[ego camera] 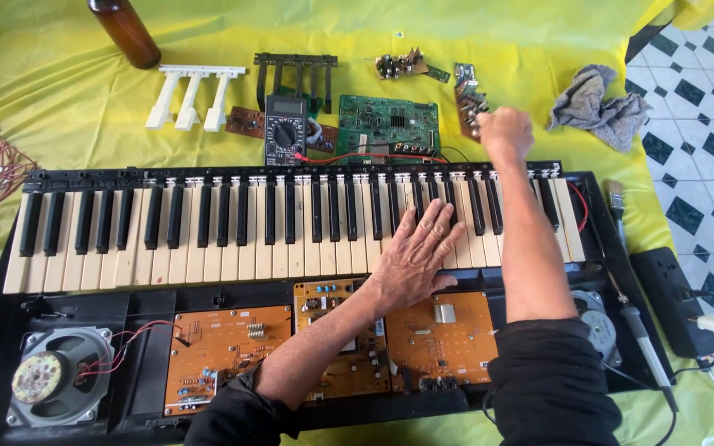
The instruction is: Repairing an electronic keyboard by inspecting internal circuit boards and soldering components.
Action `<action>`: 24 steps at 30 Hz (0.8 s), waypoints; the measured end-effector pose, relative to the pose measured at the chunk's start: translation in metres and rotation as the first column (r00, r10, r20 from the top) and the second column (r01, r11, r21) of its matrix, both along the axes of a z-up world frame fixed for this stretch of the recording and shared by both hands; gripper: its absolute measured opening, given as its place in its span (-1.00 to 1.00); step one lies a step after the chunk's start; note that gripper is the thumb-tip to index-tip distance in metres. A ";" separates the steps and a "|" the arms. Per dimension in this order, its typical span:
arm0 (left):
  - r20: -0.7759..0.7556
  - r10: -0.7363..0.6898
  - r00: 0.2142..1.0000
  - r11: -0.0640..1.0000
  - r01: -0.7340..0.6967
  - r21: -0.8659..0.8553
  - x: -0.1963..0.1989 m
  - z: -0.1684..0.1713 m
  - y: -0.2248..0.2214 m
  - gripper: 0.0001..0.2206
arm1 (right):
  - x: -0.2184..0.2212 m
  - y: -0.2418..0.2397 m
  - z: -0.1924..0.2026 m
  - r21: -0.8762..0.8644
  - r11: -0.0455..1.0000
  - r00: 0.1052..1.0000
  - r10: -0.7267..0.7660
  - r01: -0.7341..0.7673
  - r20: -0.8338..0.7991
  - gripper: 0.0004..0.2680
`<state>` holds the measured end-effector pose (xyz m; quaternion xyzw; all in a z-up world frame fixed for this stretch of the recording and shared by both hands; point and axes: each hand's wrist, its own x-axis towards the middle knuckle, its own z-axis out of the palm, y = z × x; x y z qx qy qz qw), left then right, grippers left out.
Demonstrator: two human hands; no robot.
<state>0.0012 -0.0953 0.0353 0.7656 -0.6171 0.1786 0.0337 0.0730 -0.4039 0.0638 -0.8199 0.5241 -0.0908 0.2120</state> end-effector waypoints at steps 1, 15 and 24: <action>-0.004 -0.001 1.000 1.000 0.001 0.002 0.002 0.002 0.000 -0.09 | -0.006 -0.007 0.004 0.002 1.000 1.000 -0.001 0.001 -0.004 -0.81; -0.785 -0.467 0.407 0.681 -0.400 -0.613 0.039 0.079 0.060 -0.23 | -0.151 0.109 0.078 -0.587 0.526 0.561 0.816 -0.615 0.144 -0.82; -0.721 -0.331 0.608 0.865 -0.110 -0.490 0.044 0.092 0.205 -0.06 | -0.174 0.256 0.093 -0.793 -0.160 0.286 0.876 -0.587 -0.388 -0.80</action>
